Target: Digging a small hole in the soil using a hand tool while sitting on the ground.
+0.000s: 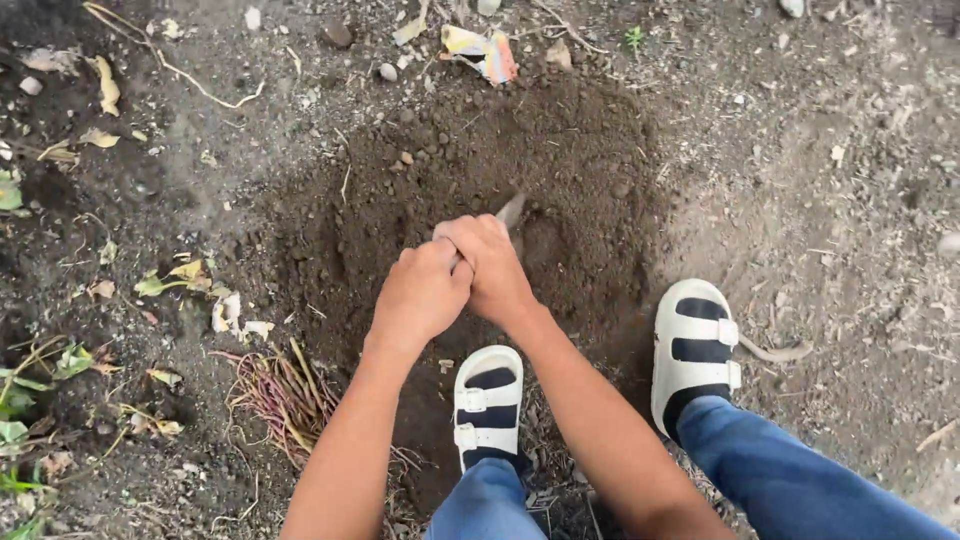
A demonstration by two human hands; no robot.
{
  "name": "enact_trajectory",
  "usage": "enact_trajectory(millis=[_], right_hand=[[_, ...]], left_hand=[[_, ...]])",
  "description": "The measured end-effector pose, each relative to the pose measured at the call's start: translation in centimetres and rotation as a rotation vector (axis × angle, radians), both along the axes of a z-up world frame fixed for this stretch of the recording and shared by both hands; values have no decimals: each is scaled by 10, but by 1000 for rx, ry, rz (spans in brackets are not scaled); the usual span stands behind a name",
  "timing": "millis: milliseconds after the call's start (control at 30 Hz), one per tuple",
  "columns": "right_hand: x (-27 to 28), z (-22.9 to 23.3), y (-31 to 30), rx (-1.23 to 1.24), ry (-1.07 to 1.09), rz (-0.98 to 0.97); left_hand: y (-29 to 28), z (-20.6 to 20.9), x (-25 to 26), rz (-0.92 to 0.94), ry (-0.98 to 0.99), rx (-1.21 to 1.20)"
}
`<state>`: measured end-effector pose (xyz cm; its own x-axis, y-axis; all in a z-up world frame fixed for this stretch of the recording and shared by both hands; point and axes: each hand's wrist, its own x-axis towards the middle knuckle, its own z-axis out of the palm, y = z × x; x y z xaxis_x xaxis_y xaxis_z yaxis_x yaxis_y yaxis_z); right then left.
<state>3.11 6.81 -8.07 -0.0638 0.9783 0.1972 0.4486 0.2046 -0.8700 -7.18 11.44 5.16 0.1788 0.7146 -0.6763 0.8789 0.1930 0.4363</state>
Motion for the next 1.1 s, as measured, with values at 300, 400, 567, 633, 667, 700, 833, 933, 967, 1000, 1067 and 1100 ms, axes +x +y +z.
enact_trajectory(millis=[300,400,567,633,667,700,833,933,967,1000,1067,1100], right_hand=[[25,-82,44,-6,-31,177],[18,-54,29,-52,-90,303],[20,-50,14,-148,-222,375],[18,-37,9,-155,-191,353],[15,-29,7,-130,-174,258],[12,-22,0,-115,-152,166],[-7,-9,16,-13,-110,-26],[1,2,44,58,45,-27],[7,-7,51,59,100,42],[12,-17,57,60,154,111],[26,-37,51,24,100,177],[33,-47,52,-9,50,244]], left_hand=[[7,-129,10,170,-88,53],[-18,-165,-17,597,-322,-230],[-40,-151,-15,652,-371,-272],[-32,-138,-21,607,-386,-257],[-23,-123,-24,446,-324,-186],[-19,-107,-28,288,-255,-126],[12,-1,-4,142,-72,-71],[26,-21,0,155,-45,-20],[27,-44,4,195,-23,-12],[27,-67,7,236,0,-3],[9,-128,4,354,-118,-48],[5,-159,4,473,-231,-90]])
